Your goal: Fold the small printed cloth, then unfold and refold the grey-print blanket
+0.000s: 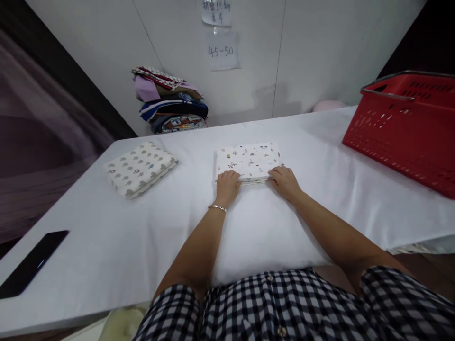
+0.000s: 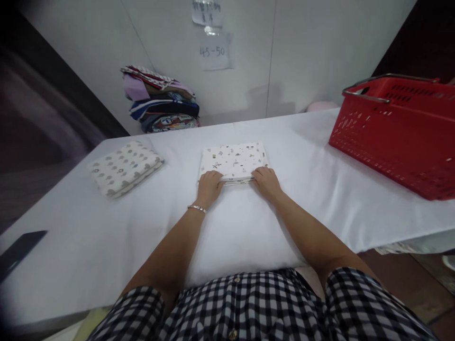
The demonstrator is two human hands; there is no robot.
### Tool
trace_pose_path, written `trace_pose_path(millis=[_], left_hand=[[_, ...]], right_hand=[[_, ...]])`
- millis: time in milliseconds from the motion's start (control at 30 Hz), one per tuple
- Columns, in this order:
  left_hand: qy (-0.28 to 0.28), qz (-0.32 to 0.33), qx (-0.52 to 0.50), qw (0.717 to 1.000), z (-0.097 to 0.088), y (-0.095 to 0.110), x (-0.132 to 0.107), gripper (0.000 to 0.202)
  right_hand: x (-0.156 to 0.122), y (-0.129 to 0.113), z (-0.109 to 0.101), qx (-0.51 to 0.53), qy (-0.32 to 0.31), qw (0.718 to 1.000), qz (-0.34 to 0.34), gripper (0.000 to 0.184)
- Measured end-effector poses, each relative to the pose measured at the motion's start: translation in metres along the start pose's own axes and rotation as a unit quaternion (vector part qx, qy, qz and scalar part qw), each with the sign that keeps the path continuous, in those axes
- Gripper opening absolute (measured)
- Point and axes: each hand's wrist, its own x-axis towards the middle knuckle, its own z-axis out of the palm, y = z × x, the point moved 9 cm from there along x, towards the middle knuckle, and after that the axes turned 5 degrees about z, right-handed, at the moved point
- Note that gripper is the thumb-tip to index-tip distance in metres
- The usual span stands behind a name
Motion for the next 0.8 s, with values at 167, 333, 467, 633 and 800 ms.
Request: trace_pose_path(millis=[167,333,467,633,800], left_hand=[[-0.004,0.002,-0.021,1.000,0.001,-0.001,-0.004,0.018],[-0.015,-0.002,-0.014,1.000,-0.002,-0.003,-0.008,0.027],[-0.020,0.004,-0.006,1.000,-0.006,-0.003,-0.011,0.031],[-0.025,-0.009,0.001,1.000,-0.008,-0.009,-0.011,0.023],[-0.021,-0.006,0.012,1.000,-0.007,-0.009,-0.010,0.020]], right_hand=[[-0.002,0.003,0.002,0.004,-0.007,1.000,0.002,0.023],[-0.004,0.007,-0.001,0.011,-0.013,1.000,0.004,0.026],[-0.007,0.009,-0.001,0.016,-0.021,1.000,-0.011,0.030],[-0.008,0.008,-0.003,0.011,-0.011,1.000,-0.021,0.031],[-0.007,0.008,-0.004,-0.006,0.008,1.000,-0.016,0.031]])
